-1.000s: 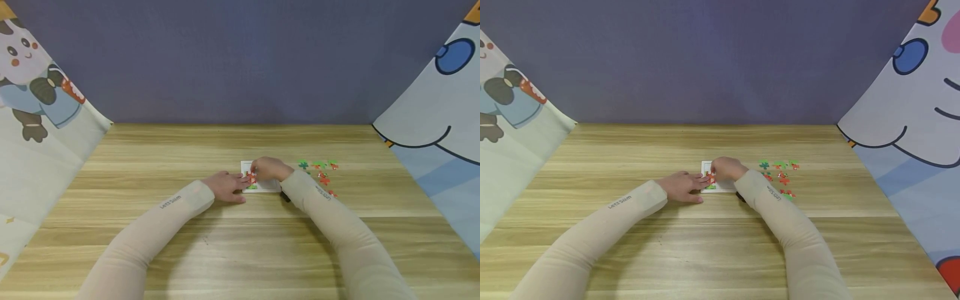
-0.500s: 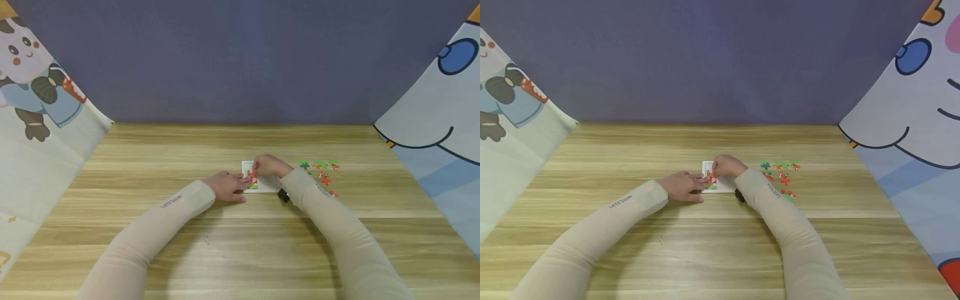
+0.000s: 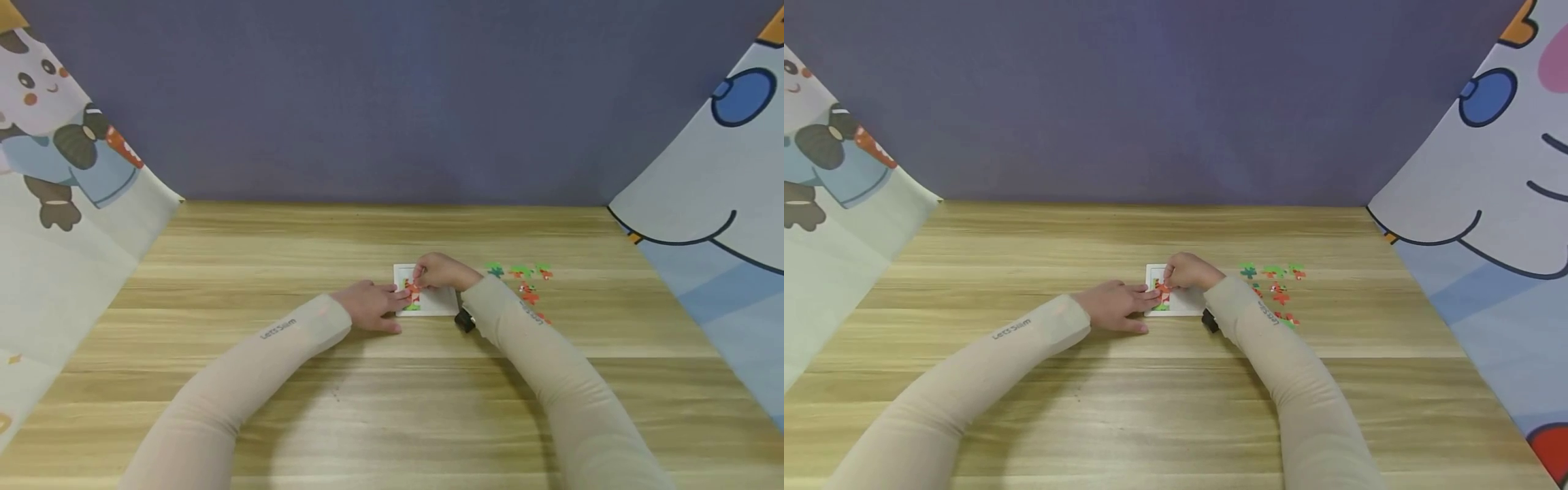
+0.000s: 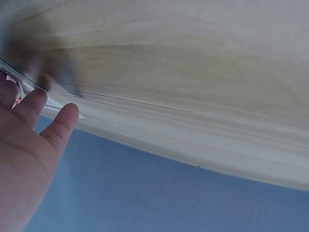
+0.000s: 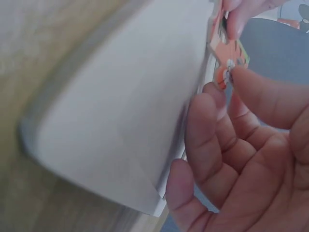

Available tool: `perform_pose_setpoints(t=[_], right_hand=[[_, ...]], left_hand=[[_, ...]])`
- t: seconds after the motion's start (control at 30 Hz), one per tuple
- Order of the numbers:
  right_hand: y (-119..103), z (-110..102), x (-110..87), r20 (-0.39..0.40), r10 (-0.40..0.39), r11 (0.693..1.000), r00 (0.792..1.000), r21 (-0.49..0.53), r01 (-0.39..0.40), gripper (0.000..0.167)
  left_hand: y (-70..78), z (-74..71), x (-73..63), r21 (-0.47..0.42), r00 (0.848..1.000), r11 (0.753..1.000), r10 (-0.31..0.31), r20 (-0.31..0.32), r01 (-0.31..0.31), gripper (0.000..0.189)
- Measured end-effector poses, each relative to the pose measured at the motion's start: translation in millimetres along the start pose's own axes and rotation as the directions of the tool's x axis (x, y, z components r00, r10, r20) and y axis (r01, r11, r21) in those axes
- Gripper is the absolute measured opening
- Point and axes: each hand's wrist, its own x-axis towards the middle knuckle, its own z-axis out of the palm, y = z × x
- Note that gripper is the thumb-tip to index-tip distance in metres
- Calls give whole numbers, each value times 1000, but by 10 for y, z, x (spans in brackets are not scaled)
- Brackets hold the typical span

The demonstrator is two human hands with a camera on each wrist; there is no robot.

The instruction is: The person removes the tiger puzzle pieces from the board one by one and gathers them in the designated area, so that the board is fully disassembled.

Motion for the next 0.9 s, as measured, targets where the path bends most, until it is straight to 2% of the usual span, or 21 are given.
perform_pose_setpoints(t=[0.4, 0.63, 0.9], right_hand=[[-16, 1, -39, -7, -31, 999, 1000, -9, 30, 6], [-39, 10, -59, -33, 1, 1000, 999, 20, -1, 4], [-26, 17, -48, -75, 34, 998, 997, 46, -30, 4]], left_hand=[[38, -11, -49, 11, 1000, 1000, -12, 9, 11, 66], [21, -38, -55, -2, 999, 1000, -3, 32, 3, 67], [-7, -48, -79, -5, 999, 999, 38, 20, -38, 60]])
